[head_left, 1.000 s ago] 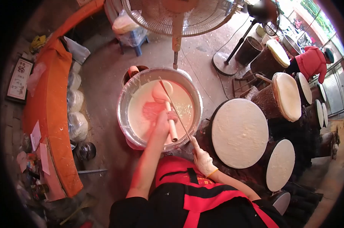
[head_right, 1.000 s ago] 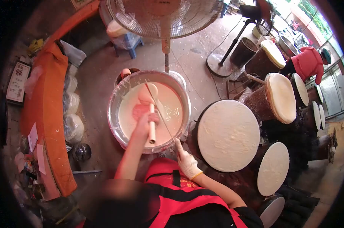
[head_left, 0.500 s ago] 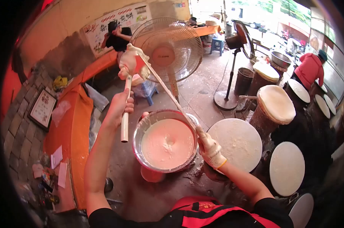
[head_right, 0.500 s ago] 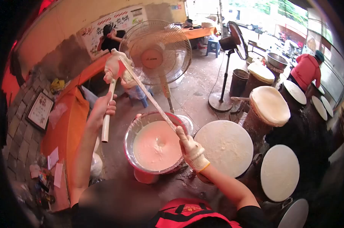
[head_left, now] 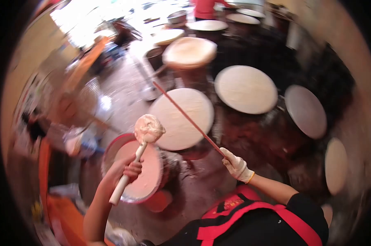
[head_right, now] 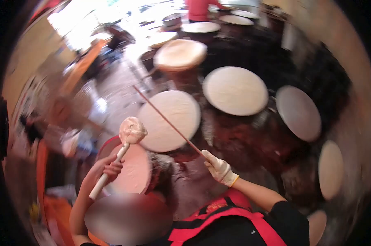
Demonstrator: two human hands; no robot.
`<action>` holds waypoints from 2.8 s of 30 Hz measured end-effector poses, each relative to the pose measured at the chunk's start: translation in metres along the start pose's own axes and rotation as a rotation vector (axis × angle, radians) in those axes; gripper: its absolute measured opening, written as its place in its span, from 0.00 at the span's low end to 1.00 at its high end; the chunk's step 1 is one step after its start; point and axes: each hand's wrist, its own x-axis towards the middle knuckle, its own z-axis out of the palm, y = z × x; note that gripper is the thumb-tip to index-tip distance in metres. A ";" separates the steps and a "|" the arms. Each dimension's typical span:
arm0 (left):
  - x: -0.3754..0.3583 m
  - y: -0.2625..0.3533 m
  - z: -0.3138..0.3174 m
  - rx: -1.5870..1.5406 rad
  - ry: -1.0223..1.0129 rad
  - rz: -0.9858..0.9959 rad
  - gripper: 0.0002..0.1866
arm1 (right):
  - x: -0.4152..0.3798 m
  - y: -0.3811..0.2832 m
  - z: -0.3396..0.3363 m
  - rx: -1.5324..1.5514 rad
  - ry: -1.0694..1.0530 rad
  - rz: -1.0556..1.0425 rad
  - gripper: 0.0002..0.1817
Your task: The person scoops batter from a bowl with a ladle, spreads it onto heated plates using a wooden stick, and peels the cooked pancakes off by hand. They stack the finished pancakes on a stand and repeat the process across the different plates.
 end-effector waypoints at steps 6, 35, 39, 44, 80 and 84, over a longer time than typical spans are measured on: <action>0.148 -0.105 0.154 0.227 -0.180 -0.623 0.15 | -0.180 0.026 -0.129 -0.011 0.436 0.699 0.22; 0.572 -0.498 0.455 1.778 -0.588 1.121 0.11 | -0.223 0.177 -0.319 -0.216 1.115 1.133 0.24; 0.543 -0.478 0.478 1.466 -0.743 0.750 0.11 | -0.178 0.196 -0.325 0.052 1.294 0.900 0.24; 0.508 -0.434 0.484 1.292 -0.632 0.423 0.11 | -0.108 0.248 -0.376 0.572 1.465 0.913 0.22; 0.458 -0.331 0.252 1.028 -0.076 0.308 0.07 | -0.055 0.230 -0.397 0.581 0.939 1.048 0.20; 0.452 -0.355 0.258 0.914 0.010 0.333 0.07 | -0.124 0.213 -0.432 0.698 0.862 0.978 0.20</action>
